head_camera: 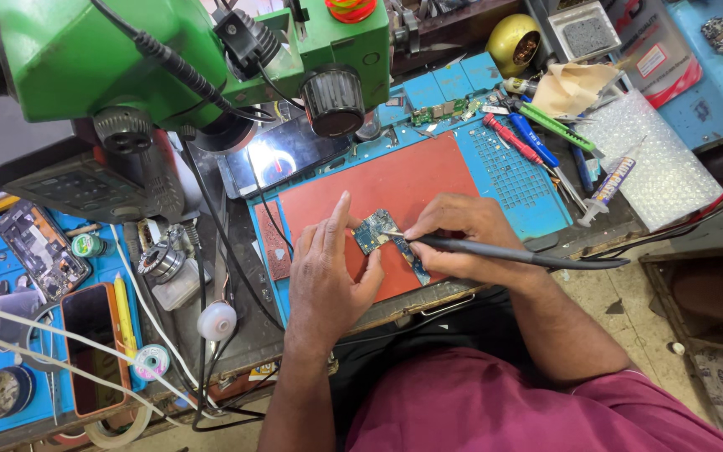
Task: The person solders a small circuit board using a soldering iron and applies flux paste from a syringe. They repeatedly heat and reflow solder on various points of the board while holding it steady with the other hand.
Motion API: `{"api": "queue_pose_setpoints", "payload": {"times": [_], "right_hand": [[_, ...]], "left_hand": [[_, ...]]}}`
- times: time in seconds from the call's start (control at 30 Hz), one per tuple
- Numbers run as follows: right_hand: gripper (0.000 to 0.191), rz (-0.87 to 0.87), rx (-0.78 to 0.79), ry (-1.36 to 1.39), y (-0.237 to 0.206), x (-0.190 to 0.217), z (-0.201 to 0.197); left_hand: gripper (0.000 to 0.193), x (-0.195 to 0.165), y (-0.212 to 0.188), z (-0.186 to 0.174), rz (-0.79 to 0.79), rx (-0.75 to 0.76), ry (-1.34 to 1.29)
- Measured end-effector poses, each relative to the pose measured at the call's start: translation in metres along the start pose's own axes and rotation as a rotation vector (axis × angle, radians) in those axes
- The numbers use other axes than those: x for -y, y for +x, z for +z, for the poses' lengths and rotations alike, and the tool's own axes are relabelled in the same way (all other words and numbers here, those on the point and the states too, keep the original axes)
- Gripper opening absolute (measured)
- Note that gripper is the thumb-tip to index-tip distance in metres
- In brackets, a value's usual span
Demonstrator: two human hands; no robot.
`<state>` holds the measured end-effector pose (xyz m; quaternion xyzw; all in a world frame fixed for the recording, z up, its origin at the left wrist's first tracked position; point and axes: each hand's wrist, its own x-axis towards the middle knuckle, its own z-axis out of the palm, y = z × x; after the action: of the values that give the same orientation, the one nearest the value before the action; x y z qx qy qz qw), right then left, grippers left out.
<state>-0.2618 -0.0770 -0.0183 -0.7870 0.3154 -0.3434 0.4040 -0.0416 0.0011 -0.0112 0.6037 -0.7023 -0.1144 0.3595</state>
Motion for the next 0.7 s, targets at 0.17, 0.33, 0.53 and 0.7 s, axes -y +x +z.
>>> {"api": "queue_pose_setpoints", "payload": {"times": [0.17,0.33,0.53,0.7], "right_hand": [[0.018,0.046,-0.001,0.036,0.0006,-0.0005,0.0003],[0.018,0.097,-0.029,0.027,0.0022,-0.0007,0.0015],[0.018,-0.011,0.028,0.025,0.0038,-0.0016,0.0005],[0.017,0.085,-0.007,0.061,0.0039,-0.0026,-0.0006]], "left_hand": [[0.082,-0.0001,0.0000,-0.0003,0.000,0.002,-0.009],[0.083,0.0000,0.0001,-0.0004,-0.012,0.004,-0.010],[0.082,0.0005,0.0003,0.0004,-0.018,0.013,-0.013],[0.082,0.0002,0.0012,0.0012,-0.018,0.009,-0.016]]}}
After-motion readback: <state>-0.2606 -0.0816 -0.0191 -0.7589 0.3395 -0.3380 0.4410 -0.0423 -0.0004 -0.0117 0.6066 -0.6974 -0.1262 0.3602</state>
